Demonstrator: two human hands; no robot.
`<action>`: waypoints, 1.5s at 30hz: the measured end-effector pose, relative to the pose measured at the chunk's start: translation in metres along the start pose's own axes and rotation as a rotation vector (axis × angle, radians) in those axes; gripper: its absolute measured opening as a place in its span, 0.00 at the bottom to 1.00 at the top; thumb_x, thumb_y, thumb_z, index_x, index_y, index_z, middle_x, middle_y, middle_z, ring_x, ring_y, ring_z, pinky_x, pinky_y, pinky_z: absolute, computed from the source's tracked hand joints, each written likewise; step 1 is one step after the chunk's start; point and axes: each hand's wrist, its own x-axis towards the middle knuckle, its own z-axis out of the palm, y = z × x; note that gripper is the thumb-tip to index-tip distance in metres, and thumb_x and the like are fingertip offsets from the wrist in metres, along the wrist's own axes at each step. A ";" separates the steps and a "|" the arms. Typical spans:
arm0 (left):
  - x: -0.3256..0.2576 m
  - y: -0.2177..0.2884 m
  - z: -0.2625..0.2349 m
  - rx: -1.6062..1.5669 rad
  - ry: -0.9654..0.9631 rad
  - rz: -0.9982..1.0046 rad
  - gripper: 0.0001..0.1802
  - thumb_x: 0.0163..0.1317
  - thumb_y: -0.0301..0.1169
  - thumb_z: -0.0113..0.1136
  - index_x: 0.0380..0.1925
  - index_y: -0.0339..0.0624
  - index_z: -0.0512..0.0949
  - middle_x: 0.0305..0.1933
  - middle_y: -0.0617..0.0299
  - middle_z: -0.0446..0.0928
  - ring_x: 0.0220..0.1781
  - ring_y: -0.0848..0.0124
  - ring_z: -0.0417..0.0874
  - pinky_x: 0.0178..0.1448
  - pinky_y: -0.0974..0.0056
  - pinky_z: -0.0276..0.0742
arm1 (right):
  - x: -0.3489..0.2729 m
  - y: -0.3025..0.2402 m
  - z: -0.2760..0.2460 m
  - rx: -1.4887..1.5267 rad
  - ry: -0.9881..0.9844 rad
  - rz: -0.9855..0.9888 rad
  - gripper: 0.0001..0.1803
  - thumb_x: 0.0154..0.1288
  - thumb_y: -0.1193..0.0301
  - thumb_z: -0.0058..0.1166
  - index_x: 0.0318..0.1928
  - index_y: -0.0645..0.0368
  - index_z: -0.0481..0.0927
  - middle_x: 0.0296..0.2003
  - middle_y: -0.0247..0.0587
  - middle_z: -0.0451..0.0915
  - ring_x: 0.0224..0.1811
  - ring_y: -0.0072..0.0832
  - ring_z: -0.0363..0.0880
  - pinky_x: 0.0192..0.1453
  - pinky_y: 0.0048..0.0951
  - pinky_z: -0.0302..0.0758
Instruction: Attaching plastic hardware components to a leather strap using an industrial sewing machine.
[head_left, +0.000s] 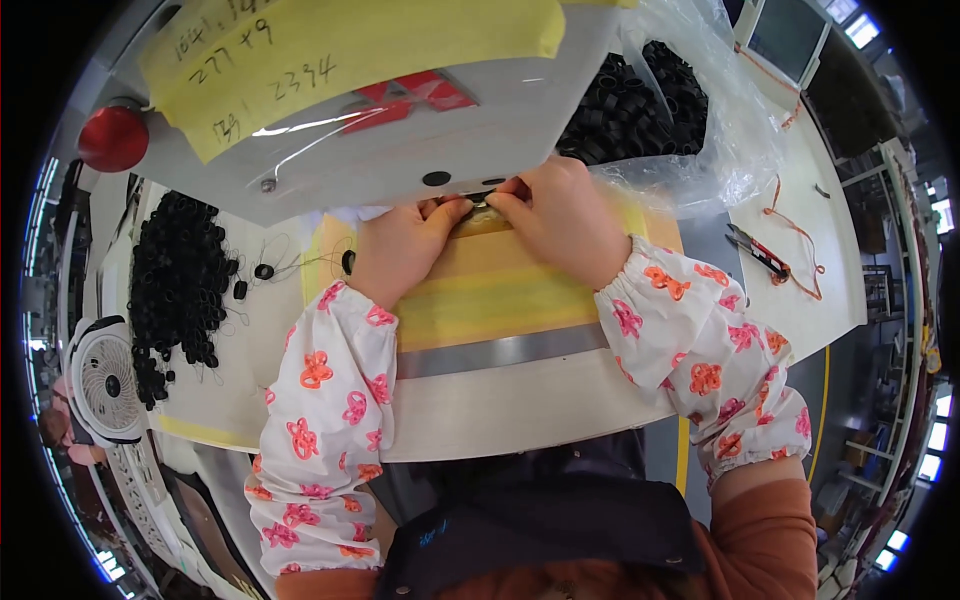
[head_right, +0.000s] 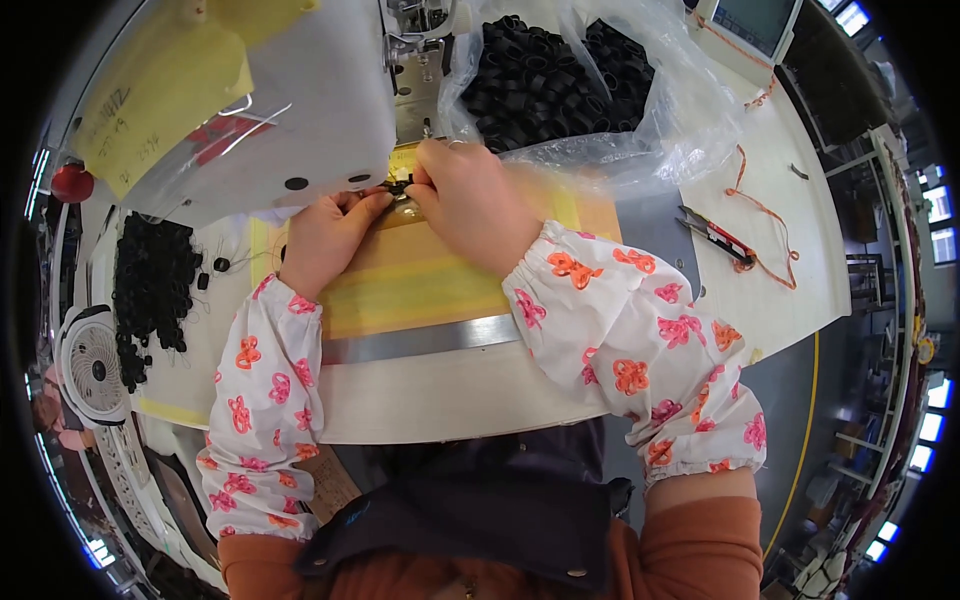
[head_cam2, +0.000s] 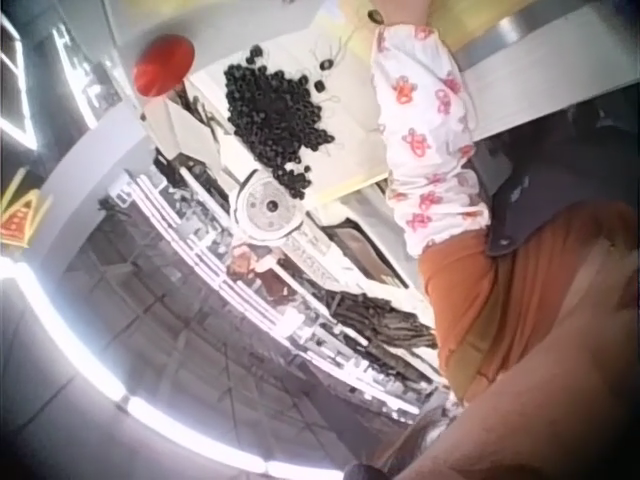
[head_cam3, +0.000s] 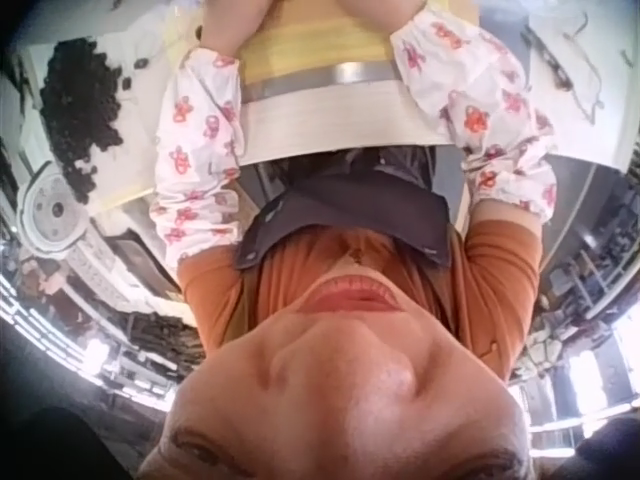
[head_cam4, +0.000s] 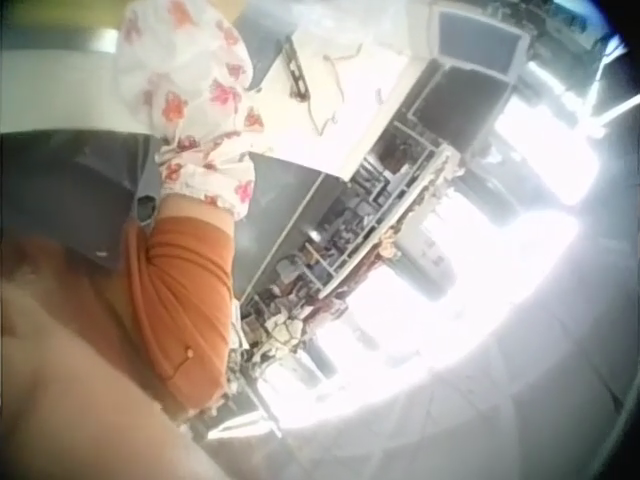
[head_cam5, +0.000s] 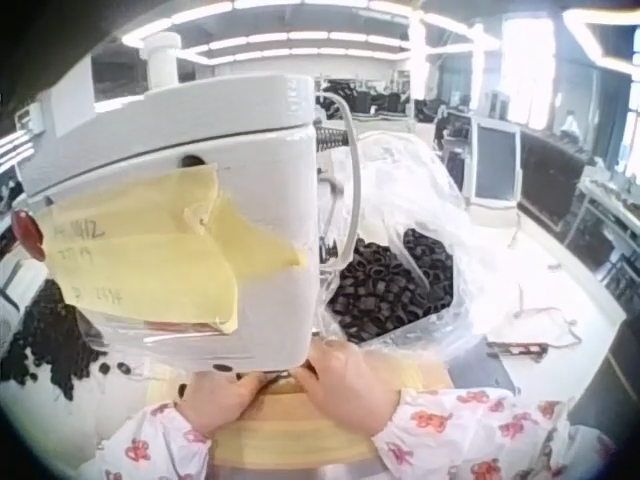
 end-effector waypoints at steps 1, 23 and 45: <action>-0.001 0.002 -0.002 -0.012 -0.026 -0.095 0.10 0.52 0.37 0.58 0.25 0.41 0.78 0.12 0.65 0.68 0.15 0.71 0.68 0.23 0.66 0.62 | 0.001 0.000 0.002 -0.012 0.016 -0.036 0.07 0.45 0.80 0.54 0.23 0.65 0.68 0.21 0.51 0.73 0.27 0.47 0.73 0.30 0.40 0.69; -0.033 0.009 0.003 0.304 0.178 0.217 0.14 0.53 0.41 0.57 0.21 0.40 0.75 0.19 0.52 0.74 0.19 0.57 0.74 0.24 0.61 0.68 | -0.011 0.007 -0.008 0.062 0.045 -0.063 0.09 0.47 0.74 0.59 0.20 0.64 0.72 0.17 0.44 0.74 0.18 0.33 0.73 0.23 0.28 0.69; -0.019 0.001 0.007 0.334 0.161 0.310 0.13 0.52 0.34 0.54 0.36 0.39 0.73 0.33 0.54 0.77 0.35 0.57 0.77 0.39 0.57 0.70 | 0.024 0.043 -0.047 -0.713 0.240 -0.218 0.10 0.49 0.72 0.54 0.34 0.55 0.71 0.29 0.38 0.73 0.36 0.34 0.71 0.37 0.34 0.63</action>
